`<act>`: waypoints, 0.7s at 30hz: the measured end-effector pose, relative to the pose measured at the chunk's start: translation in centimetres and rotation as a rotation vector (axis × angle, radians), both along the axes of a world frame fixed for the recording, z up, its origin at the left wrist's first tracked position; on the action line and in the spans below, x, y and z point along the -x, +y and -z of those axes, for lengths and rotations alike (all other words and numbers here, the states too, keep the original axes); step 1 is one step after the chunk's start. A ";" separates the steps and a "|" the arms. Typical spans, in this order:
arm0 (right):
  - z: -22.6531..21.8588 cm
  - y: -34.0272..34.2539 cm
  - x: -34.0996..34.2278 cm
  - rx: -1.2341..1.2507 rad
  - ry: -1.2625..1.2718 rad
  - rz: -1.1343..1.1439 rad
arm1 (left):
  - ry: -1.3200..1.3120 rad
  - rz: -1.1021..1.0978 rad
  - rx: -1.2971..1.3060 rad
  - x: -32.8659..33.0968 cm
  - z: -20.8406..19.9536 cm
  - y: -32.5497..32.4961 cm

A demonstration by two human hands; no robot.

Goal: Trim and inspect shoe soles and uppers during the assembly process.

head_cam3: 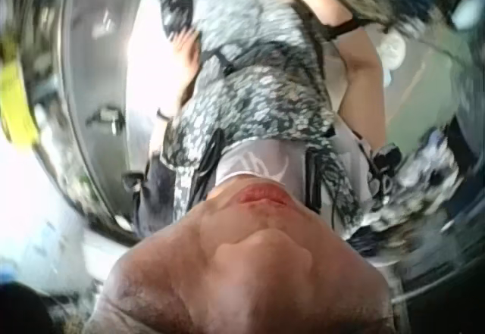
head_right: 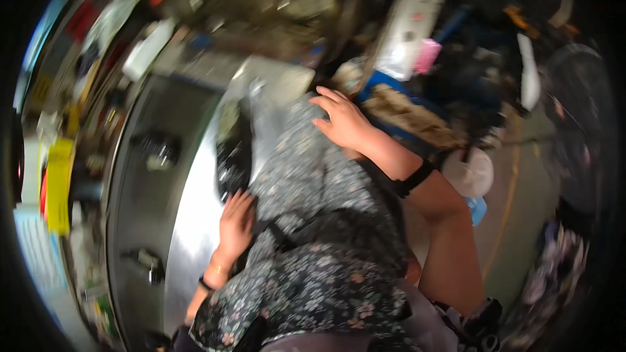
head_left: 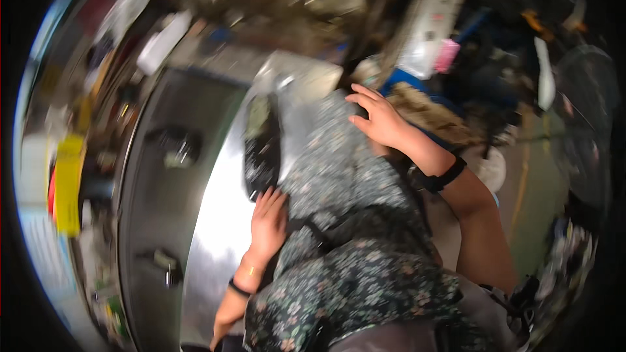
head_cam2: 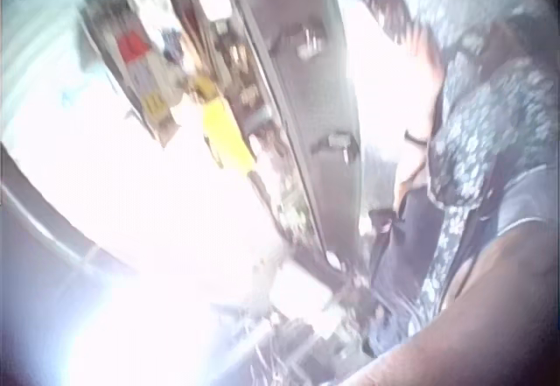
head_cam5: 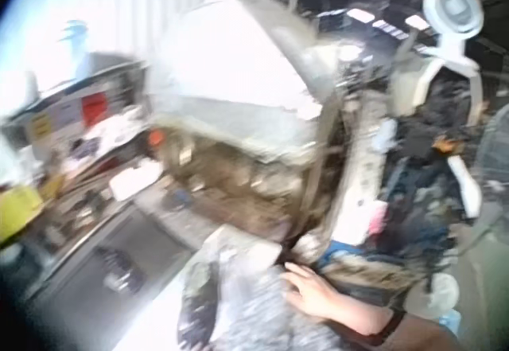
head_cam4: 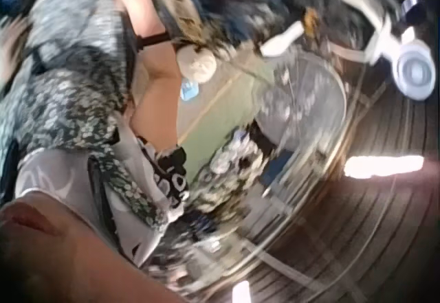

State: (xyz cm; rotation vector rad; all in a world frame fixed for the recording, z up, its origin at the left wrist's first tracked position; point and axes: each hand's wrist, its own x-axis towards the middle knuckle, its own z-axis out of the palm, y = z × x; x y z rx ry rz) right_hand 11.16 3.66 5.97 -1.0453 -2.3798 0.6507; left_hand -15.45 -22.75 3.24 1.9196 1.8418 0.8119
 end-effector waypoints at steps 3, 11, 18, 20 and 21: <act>-7.1 3.4 -12.7 -0.229 0.012 0.161 | -0.192 -0.067 -0.054 -0.3 -0.9 0.8; -18.7 8.2 -34.8 -0.102 -0.364 1.231 | -0.193 0.006 -0.058 -2.0 -1.8 4.6; -12.9 4.7 -32.2 -0.738 -0.166 1.048 | -0.518 0.072 0.050 -6.0 -4.7 7.3; -12.4 0.4 -25.5 -0.711 0.136 0.860 | -0.712 0.042 0.177 -7.8 -5.6 8.6; -11.9 -2.0 -21.4 -0.517 0.373 0.749 | -0.759 0.101 0.166 -8.8 -6.0 9.5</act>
